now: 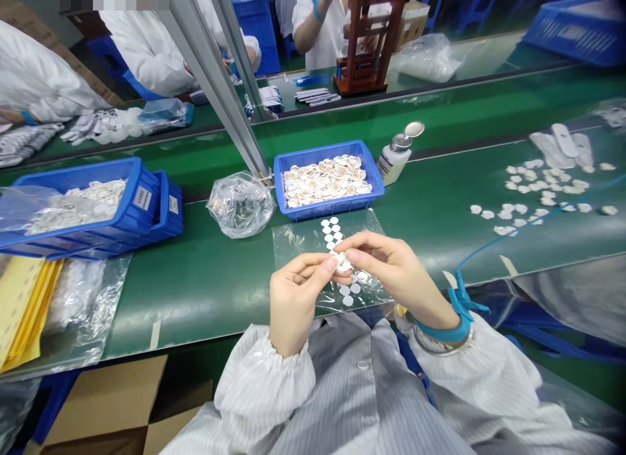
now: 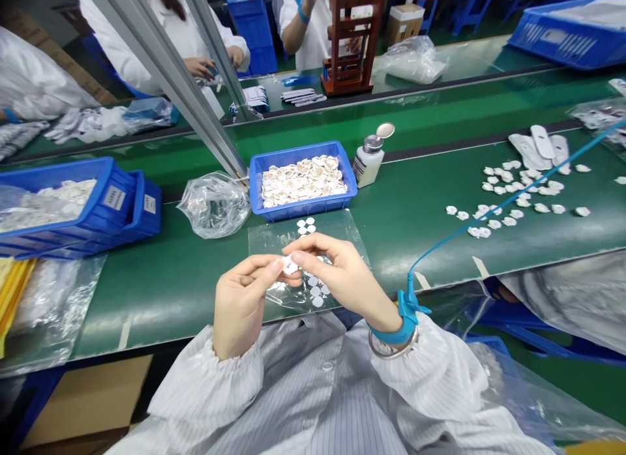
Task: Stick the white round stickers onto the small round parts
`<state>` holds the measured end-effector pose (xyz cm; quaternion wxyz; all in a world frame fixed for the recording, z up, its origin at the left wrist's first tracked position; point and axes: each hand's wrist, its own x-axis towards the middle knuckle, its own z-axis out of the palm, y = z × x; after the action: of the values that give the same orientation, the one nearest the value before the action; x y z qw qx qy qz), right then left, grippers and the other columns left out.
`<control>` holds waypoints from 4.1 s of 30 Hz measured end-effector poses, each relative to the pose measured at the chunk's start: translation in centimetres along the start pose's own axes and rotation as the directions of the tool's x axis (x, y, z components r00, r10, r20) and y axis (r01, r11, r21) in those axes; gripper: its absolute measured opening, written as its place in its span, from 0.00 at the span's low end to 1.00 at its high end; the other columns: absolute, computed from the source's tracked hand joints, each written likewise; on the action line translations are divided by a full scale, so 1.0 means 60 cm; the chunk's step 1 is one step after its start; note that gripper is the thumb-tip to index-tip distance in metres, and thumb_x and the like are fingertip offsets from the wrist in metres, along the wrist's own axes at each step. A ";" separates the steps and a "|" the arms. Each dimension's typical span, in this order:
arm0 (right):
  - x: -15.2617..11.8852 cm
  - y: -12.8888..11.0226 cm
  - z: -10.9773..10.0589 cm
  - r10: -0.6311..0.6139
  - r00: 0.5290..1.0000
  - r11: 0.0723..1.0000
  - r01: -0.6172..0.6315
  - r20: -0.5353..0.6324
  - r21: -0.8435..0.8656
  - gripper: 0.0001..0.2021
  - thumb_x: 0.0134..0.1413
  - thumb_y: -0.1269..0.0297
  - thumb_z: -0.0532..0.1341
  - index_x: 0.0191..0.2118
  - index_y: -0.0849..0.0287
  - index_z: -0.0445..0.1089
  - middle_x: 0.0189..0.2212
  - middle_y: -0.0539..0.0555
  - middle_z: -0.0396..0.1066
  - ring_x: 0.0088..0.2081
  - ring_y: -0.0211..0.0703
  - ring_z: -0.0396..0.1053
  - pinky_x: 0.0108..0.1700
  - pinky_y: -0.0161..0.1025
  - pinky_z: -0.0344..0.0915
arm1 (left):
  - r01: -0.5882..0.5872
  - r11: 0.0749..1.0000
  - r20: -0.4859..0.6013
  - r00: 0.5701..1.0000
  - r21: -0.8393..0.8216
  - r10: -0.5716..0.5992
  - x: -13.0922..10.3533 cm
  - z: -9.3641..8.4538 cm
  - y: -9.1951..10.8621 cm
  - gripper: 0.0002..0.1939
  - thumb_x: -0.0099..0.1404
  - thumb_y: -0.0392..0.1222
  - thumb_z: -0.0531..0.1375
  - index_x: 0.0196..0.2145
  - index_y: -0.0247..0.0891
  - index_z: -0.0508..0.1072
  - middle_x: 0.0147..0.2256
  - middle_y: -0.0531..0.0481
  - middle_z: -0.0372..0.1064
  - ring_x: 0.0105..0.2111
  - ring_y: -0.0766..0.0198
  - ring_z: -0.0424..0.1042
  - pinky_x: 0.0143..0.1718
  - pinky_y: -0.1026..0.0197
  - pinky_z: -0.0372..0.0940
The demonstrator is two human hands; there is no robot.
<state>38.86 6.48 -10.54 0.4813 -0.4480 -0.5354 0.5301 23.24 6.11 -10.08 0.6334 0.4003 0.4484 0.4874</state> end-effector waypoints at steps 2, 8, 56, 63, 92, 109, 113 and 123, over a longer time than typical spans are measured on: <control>0.001 -0.001 0.000 0.005 1.000 1.000 -0.005 -0.009 0.005 0.05 0.59 0.63 0.63 0.38 0.54 0.76 0.34 0.47 0.76 0.37 0.33 0.73 0.40 0.30 0.68 | -0.014 1.000 0.007 1.000 0.014 0.014 -0.003 -0.001 0.000 0.05 0.62 0.41 0.65 0.32 0.37 0.80 0.27 0.51 0.80 0.28 0.65 0.79 0.36 0.65 0.73; -0.001 -0.001 -0.004 0.013 1.000 0.999 -0.014 0.027 0.029 0.05 0.59 0.62 0.63 0.38 0.55 0.75 0.33 0.48 0.75 0.36 0.34 0.72 0.40 0.32 0.68 | -0.059 0.993 -0.014 0.998 0.101 0.061 -0.006 0.002 -0.001 0.05 0.60 0.42 0.67 0.31 0.38 0.78 0.26 0.52 0.79 0.29 0.64 0.79 0.35 0.65 0.72; 0.042 0.185 -0.355 -0.485 0.736 0.382 -0.308 -0.473 -0.871 0.24 0.64 0.53 0.51 0.55 0.69 0.64 0.57 0.73 0.60 0.61 0.62 0.56 0.61 0.60 0.54 | -0.024 0.856 -0.076 0.994 0.517 0.074 0.072 -0.100 -0.026 0.19 0.58 0.58 0.61 0.31 0.38 0.77 0.35 0.43 0.79 0.40 0.50 0.77 0.47 0.53 0.68; 0.022 0.177 -0.104 -0.323 0.946 0.550 0.202 0.017 -0.811 0.11 0.64 0.57 0.55 0.33 0.54 0.70 0.39 0.54 0.73 0.42 0.46 0.71 0.47 0.45 0.67 | -0.269 0.519 0.089 0.934 0.812 0.346 0.217 -0.075 -0.005 0.11 0.68 0.37 0.53 0.41 0.37 0.75 0.47 0.42 0.74 0.49 0.58 0.72 0.55 0.56 0.64; 0.027 0.138 -0.041 -0.229 0.954 0.863 0.108 -0.191 -0.494 0.14 0.62 0.56 0.58 0.27 0.57 0.66 0.31 0.51 0.71 0.35 0.40 0.69 0.40 0.37 0.63 | 0.109 0.994 -0.049 0.993 0.001 -0.109 0.336 -0.034 0.004 0.10 0.69 0.44 0.57 0.37 0.33 0.71 0.30 0.53 0.68 0.26 0.70 0.69 0.26 0.65 0.67; 0.064 0.094 0.008 -0.301 0.944 0.842 0.195 -0.138 -0.503 0.05 0.59 0.63 0.62 0.39 0.55 0.73 0.40 0.54 0.72 0.45 0.45 0.70 0.49 0.45 0.67 | -0.007 0.953 0.109 0.994 0.304 -0.027 0.124 -0.042 -0.056 0.16 0.60 0.52 0.61 0.28 0.35 0.77 0.21 0.53 0.64 0.23 0.66 0.61 0.26 0.63 0.58; 0.069 0.125 0.012 -0.237 0.963 0.849 0.143 -0.125 -0.509 0.05 0.59 0.65 0.61 0.39 0.55 0.73 0.40 0.54 0.72 0.45 0.46 0.70 0.49 0.47 0.66 | -0.063 0.871 -0.029 0.996 0.488 0.088 0.140 -0.085 -0.091 0.07 0.57 0.41 0.63 0.25 0.39 0.78 0.28 0.48 0.73 0.34 0.57 0.68 0.44 0.55 0.62; 0.057 0.108 0.027 -0.250 0.962 0.869 0.174 -0.108 -0.463 0.08 0.58 0.64 0.63 0.43 0.54 0.73 0.40 0.53 0.73 0.41 0.43 0.71 0.47 0.42 0.67 | -0.055 0.873 0.024 0.998 0.484 0.050 0.109 -0.079 -0.061 0.14 0.62 0.48 0.60 0.33 0.38 0.81 0.40 0.43 0.79 0.49 0.49 0.72 0.56 0.47 0.60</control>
<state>36.57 9.86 -16.85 0.4628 -0.5273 -0.6477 0.2970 20.46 12.10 -16.03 0.5021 0.5608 0.5416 0.3744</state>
